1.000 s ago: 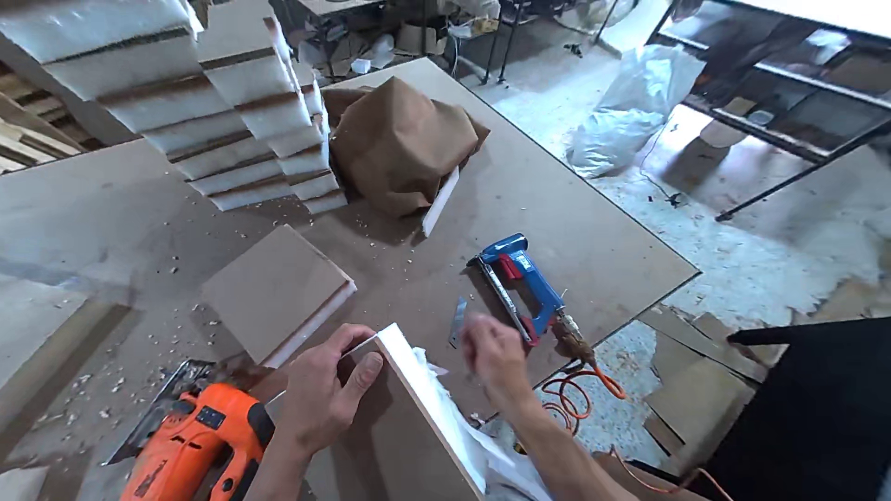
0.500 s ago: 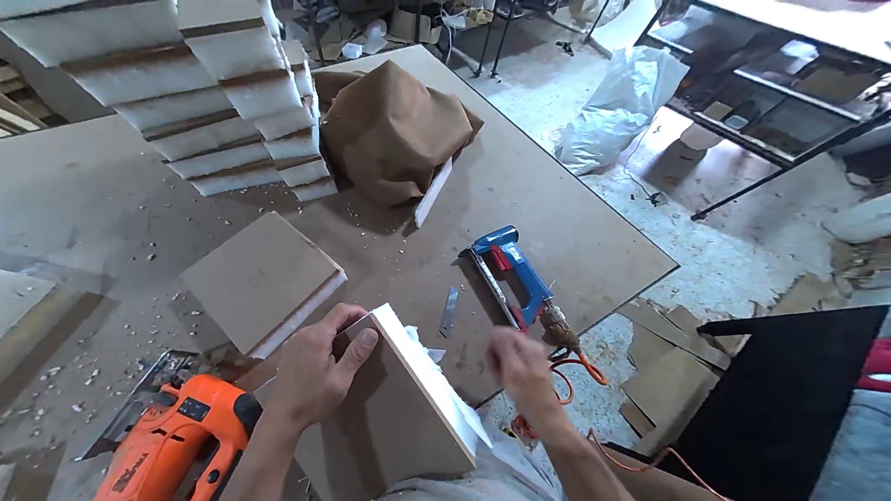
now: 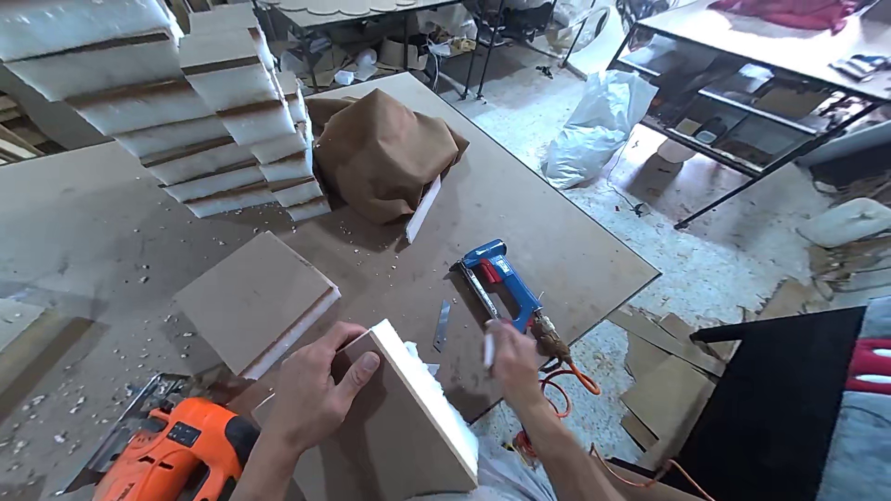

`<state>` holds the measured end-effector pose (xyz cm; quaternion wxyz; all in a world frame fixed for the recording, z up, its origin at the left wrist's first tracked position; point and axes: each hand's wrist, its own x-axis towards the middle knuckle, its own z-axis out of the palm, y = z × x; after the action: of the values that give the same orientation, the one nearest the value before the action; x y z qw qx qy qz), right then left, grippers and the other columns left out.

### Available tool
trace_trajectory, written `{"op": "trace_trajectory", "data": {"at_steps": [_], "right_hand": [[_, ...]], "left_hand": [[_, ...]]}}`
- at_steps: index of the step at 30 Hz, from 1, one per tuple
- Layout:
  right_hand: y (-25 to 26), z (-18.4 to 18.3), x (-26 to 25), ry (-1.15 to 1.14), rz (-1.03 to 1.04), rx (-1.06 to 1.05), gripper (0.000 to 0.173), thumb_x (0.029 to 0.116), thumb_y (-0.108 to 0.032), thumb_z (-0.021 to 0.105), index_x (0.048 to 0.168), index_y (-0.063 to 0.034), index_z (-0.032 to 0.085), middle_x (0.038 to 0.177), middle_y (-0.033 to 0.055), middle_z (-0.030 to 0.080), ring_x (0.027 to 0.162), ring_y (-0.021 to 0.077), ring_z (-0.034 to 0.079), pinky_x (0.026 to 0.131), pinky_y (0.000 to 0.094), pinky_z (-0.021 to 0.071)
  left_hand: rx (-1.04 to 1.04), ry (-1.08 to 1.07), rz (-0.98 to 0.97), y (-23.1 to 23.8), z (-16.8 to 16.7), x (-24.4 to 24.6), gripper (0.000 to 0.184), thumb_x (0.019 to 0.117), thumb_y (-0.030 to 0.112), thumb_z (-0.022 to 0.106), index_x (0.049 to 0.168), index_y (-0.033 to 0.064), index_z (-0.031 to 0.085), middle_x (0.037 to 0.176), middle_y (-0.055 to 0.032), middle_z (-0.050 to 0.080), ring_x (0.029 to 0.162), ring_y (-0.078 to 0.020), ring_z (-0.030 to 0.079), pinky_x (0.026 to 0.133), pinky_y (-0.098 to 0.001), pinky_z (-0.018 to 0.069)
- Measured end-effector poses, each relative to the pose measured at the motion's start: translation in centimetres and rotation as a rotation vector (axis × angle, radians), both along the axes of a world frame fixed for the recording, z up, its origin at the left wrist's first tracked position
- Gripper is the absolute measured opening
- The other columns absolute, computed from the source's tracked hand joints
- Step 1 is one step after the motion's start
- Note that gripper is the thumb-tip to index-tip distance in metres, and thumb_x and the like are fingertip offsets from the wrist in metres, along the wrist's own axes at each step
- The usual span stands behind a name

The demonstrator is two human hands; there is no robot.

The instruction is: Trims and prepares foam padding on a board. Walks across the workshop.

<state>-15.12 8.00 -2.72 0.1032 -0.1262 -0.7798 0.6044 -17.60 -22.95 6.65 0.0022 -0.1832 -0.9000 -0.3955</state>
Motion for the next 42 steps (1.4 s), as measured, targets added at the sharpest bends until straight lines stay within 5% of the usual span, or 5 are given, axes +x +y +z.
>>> {"op": "trace_trajectory", "data": {"at_steps": [14,22,27,34,42], "right_hand": [[-0.5,0.8,-1.9,0.014,0.079,0.245,0.033,0.1043,-0.014,0.045,0.088,0.0045,0.067,0.069,0.007,0.062,0.064,0.0156,0.062,0.064,0.0358,0.0551],[-5.2,4.4,-3.1,0.013,0.545,0.452,0.057,0.107,-0.05,0.037,0.099,-0.0025,0.067,0.07,0.0096,0.063,0.067,0.025,0.066,0.062,0.0497,0.0529],[-1.8,2.9,-4.4,0.127,-0.074,-0.164,0.04,0.1083,-0.025,0.036,0.078,-0.0072,0.055,0.057,-0.0035,0.049,0.05,0.0089,0.05,0.051,0.0306,0.0467],[-4.1,3.5,-1.2,0.109,0.533,0.486,0.055,0.1071,-0.049,0.037,0.091,-0.0046,0.066,0.065,0.0077,0.06,0.061,0.0229,0.064,0.056,0.0471,0.0513],[10.2,5.4,-2.2,0.067,-0.464,0.062,0.041,0.1086,-0.025,0.036,0.082,-0.0007,0.057,0.059,0.0009,0.05,0.049,0.0118,0.048,0.048,0.0325,0.0461]], "left_hand": [[-0.028,-0.039,-0.038,0.4,-1.1,-1.5,0.058,0.0975,0.069,0.048,0.119,0.0204,0.072,0.099,0.0017,0.075,0.092,-0.0115,0.072,0.08,-0.0431,0.0591],[-0.067,-0.06,-0.052,1.3,-2.2,-3.1,0.063,0.0956,0.073,0.045,0.119,0.021,0.072,0.099,0.001,0.075,0.093,-0.0122,0.072,0.08,-0.0439,0.0583],[-0.064,-0.029,-0.063,1.0,-2.1,-2.9,0.068,0.0942,0.077,0.041,0.119,0.0214,0.071,0.099,0.0006,0.075,0.091,-0.0132,0.072,0.078,-0.0459,0.0587],[-0.07,-0.028,-0.072,1.6,-2.2,-2.7,0.067,0.0946,0.076,0.042,0.119,0.0221,0.072,0.1,0.0005,0.075,0.092,-0.0134,0.072,0.08,-0.0465,0.0588],[-0.031,0.11,-0.112,0.7,-1.6,-0.8,0.055,0.0979,0.056,0.057,0.12,0.0084,0.071,0.099,-0.0111,0.075,0.089,-0.025,0.074,0.078,-0.053,0.06]]}}
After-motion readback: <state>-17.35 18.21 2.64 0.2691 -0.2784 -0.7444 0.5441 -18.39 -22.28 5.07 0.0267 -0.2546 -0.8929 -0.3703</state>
